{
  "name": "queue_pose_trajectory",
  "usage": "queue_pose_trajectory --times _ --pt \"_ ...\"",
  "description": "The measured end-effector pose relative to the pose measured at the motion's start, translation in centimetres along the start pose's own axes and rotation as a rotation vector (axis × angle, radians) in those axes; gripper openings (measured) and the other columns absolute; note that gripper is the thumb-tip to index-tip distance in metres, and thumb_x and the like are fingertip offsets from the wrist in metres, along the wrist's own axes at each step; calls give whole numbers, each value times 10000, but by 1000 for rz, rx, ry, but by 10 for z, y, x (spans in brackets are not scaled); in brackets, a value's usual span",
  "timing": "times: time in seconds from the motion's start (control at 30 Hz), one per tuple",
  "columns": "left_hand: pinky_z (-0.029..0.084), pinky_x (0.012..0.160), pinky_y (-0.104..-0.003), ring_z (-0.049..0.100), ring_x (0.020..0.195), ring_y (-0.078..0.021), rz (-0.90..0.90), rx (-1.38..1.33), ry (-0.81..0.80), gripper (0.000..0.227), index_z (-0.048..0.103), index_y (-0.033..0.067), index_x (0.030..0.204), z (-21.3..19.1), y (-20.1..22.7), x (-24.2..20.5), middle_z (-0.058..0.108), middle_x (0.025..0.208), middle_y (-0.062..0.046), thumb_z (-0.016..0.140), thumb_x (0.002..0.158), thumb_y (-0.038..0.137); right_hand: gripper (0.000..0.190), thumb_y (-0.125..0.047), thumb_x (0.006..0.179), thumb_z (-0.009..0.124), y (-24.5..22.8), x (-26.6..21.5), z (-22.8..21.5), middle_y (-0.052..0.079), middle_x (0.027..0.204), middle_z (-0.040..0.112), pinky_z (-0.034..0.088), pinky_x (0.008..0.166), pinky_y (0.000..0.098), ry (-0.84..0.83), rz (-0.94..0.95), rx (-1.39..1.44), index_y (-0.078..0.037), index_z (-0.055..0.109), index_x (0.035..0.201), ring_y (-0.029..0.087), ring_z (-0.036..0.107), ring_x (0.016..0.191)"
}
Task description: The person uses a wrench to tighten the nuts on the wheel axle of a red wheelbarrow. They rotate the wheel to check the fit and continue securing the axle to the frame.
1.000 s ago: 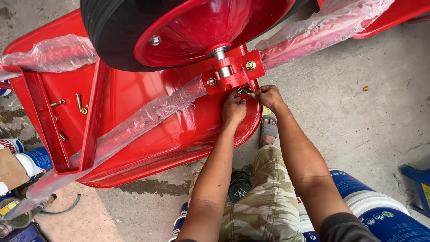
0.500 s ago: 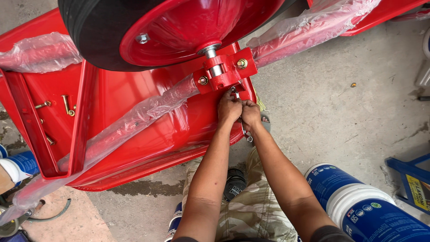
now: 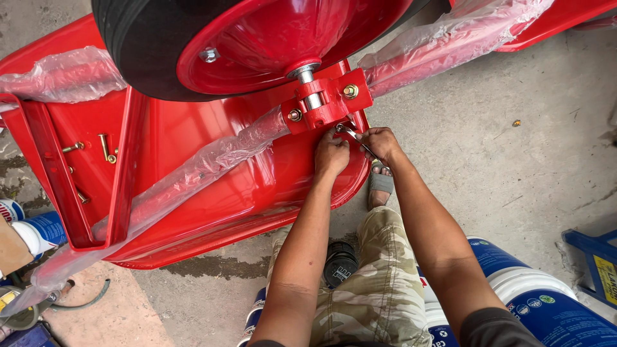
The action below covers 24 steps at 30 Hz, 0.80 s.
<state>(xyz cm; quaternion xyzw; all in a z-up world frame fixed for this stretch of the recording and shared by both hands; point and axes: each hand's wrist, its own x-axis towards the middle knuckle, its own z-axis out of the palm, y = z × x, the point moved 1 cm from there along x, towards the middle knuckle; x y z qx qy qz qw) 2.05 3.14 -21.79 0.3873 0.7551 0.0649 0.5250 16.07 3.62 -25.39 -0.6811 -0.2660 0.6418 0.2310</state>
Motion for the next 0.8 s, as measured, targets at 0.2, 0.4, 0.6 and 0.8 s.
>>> queue_pose_trajectory --times 0.2,0.4,0.6,0.8 --pt "423 968 -277 532 1135 -138 -4 25 -10 548 452 175 1307 5 -5 7 614 1155 -13 515 776 297 67 -52 744 549 32 13 18 125 486 529 378 242 229 91 47 126 -42 605 709 144 455 292" --pt "410 989 -297 519 1154 -155 -7 -9 1 514 467 186 1297 1 6 -7 614 1158 -15 478 789 263 171 -131 837 561 71 26 55 80 466 483 309 255 199 293 -34 247 -45 634 708 112 411 309" --pt "403 996 -320 499 1177 -189 2 -22 -24 488 481 194 1288 10 -9 11 604 1174 -18 465 811 292 176 -167 875 542 48 -8 57 86 483 477 357 247 219 254 12 346 -45 599 762 134 443 314" --pt "418 980 -319 512 1165 -191 13 -44 -28 501 479 160 1297 2 -14 15 618 1147 -23 481 812 285 175 -182 895 539 5 -39 41 107 527 500 344 246 207 158 -1 226 -39 579 802 127 450 329"
